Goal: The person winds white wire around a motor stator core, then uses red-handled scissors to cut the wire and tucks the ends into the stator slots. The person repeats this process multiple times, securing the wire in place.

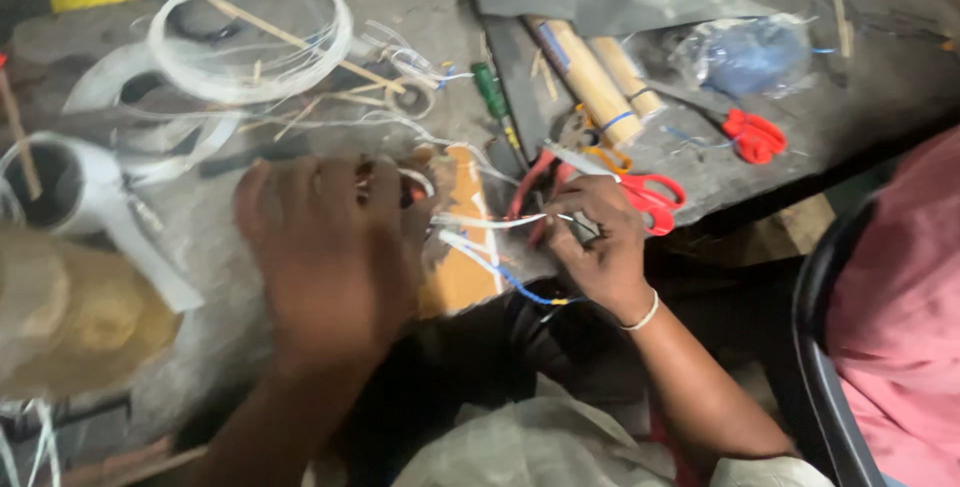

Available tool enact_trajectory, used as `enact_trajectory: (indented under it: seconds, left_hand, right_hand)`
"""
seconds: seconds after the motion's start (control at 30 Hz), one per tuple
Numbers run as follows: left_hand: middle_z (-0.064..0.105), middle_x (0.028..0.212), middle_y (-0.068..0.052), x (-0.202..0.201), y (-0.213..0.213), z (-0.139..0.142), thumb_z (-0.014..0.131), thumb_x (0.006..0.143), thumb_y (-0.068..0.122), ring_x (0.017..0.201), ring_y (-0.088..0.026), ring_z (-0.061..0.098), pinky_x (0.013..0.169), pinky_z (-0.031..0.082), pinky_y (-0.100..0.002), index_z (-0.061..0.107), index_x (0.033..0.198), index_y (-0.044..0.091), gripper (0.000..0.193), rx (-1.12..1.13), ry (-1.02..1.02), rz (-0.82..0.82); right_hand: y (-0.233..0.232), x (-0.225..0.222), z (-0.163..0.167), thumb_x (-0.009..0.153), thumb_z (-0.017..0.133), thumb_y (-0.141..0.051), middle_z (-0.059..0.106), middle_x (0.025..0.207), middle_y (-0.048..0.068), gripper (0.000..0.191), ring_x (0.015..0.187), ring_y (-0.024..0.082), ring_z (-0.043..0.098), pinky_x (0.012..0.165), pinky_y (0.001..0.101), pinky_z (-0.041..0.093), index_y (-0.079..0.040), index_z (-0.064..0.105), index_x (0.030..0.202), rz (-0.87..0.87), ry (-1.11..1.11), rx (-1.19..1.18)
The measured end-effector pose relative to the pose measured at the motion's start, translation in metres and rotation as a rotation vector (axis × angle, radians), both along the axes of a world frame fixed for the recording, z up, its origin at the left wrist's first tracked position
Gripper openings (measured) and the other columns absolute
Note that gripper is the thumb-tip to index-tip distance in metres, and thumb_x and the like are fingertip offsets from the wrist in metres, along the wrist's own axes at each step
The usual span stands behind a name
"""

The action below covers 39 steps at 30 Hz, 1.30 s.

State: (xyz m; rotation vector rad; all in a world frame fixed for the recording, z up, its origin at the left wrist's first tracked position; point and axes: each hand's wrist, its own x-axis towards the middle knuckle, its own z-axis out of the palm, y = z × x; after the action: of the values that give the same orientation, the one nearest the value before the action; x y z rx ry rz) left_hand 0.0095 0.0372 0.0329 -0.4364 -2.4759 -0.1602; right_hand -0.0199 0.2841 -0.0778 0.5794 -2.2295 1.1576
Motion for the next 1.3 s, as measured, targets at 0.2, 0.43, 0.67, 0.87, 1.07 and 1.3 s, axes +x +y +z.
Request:
enact_trajectory:
  seconds: [0.2,0.43,0.67,0.87,1.07,1.3]
  left_hand:
    - [0.066,0.111,-0.007,0.010,0.070,-0.022,0.073,0.086,0.023,0.114,-0.030,0.061,0.103,0.039,-0.061,0.069,0.115,0.006,0.034,0.203,0.024,-0.402]
    - [0.070,0.107,-0.005,0.006,0.105,-0.068,0.069,0.088,0.013,0.103,-0.024,0.065,0.091,0.047,-0.043,0.070,0.113,0.003,0.027,0.350,-0.054,-0.523]
    - [0.068,0.093,-0.006,0.000,0.123,-0.094,0.067,0.092,0.013,0.090,-0.026,0.066,0.082,0.049,-0.042,0.068,0.107,0.007,0.016,0.370,-0.190,-0.532]
    - [0.068,0.087,-0.010,-0.032,0.132,-0.121,0.062,0.098,0.018,0.077,-0.028,0.067,0.069,0.052,-0.042,0.063,0.106,0.010,0.011,0.676,-0.490,-0.346]
    - [0.065,0.086,-0.006,-0.081,0.132,-0.157,0.050,0.102,0.017,0.059,-0.012,0.059,0.050,0.044,-0.028,0.055,0.116,0.008,0.017,1.700,-1.085,-0.190]
    - [0.066,0.084,-0.004,-0.090,0.133,-0.181,0.058,0.098,0.016,0.058,-0.009,0.057,0.048,0.042,-0.027,0.060,0.114,0.005,0.020,1.675,-1.068,-0.142]
  right_hand:
    - [0.025,0.018,0.022,0.081,0.077,-0.008,0.069,0.094,0.010,0.015,0.093,0.028,0.064,0.091,0.0392,0.049,-0.005,0.069,0.093,-0.013,0.044,0.086]
    - [0.047,0.046,0.021,0.086,0.076,-0.008,0.071,0.095,0.010,0.013,0.094,0.030,0.066,0.086,0.0380,0.052,-0.005,0.072,0.098,-0.072,-0.013,0.114]
    - [0.061,0.050,0.015,0.083,0.081,-0.004,0.074,0.087,0.009,0.014,0.073,0.023,0.074,0.067,0.0328,0.058,-0.003,0.073,0.095,-0.111,-0.290,-0.026]
    - [0.124,0.010,0.079,0.087,0.078,-0.003,0.074,0.093,0.006,0.012,0.086,0.024,0.074,0.076,0.0360,0.058,-0.008,0.071,0.096,0.044,-0.111,0.387]
    - [0.142,-0.032,0.058,0.083,0.076,-0.004,0.072,0.100,0.014,0.020,0.097,0.033,0.065,0.085,0.0463,0.052,-0.008,0.074,0.103,-0.296,-0.024,0.537]
    - [0.137,-0.050,-0.013,0.079,0.074,-0.022,0.071,0.097,0.019,0.035,0.092,0.041,0.067,0.080,0.0492,0.053,-0.007,0.072,0.110,-0.133,-0.506,0.719]
